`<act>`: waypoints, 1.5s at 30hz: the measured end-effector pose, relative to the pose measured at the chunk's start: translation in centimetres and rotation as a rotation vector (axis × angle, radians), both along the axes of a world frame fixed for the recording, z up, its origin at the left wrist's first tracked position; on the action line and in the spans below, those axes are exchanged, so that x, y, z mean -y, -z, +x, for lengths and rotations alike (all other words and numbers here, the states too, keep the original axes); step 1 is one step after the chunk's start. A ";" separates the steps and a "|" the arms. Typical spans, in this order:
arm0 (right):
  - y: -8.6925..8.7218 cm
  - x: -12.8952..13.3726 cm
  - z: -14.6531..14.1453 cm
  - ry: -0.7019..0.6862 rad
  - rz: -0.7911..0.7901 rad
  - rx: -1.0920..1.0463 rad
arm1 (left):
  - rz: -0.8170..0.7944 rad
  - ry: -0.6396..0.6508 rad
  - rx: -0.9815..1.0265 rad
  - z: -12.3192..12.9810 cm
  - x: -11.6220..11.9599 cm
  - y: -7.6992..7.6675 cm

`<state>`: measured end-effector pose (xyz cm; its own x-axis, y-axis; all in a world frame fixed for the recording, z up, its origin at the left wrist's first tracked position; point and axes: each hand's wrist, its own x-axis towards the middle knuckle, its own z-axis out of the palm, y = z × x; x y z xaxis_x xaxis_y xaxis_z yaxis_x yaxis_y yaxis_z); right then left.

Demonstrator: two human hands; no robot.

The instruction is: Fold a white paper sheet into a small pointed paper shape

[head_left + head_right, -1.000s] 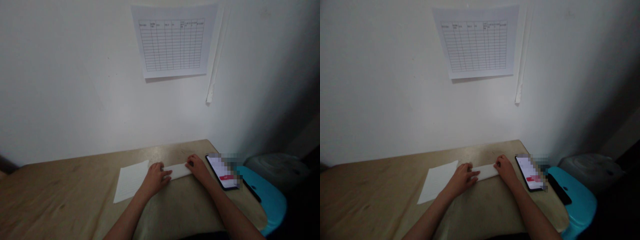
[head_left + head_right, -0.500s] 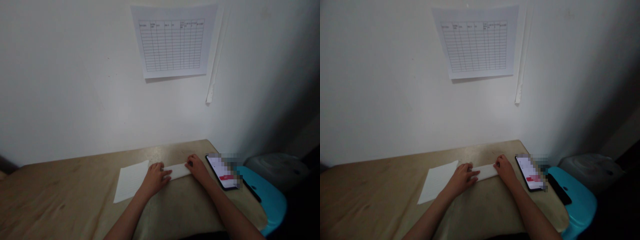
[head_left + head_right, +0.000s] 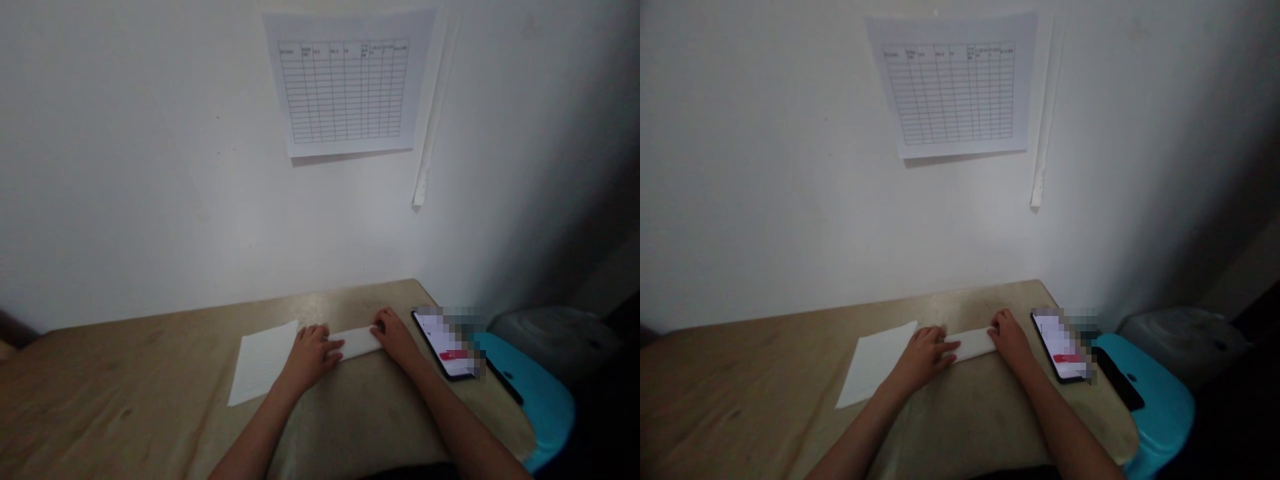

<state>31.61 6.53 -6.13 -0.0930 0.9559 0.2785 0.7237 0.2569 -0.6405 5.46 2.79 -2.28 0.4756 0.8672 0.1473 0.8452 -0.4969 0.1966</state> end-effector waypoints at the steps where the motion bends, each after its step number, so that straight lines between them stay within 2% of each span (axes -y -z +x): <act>1: 0.0 0.0 0.0 0.001 0.001 -0.006 | 0.002 0.001 -0.004 0.0 0.0 0.0; 16: -0.5 0.2 -0.1 -0.038 -0.027 -0.018 | 0.001 -0.107 -0.044 1.9 0.4 -0.4; 23: -0.7 0.4 -0.1 -0.055 -0.008 -0.016 | 0.001 -0.155 -0.034 2.0 0.6 0.2; 32: -0.8 0.5 -0.1 -0.090 -0.010 0.031 | -0.030 -0.119 0.002 2.3 0.6 -0.3; 39: -1.8 1.4 -0.4 -0.143 -0.007 0.107 | -0.031 -0.157 0.051 2.2 0.3 0.5; 45: -2.2 2.1 -1.0 -0.135 -0.036 0.166 | -0.064 -0.151 0.081 1.9 -0.3 0.8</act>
<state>30.59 4.43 -3.95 -0.2629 0.9407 0.2145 0.7805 0.3380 -0.5259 7.41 3.08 -3.06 0.3278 0.9369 0.1217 0.8894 -0.3495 0.2947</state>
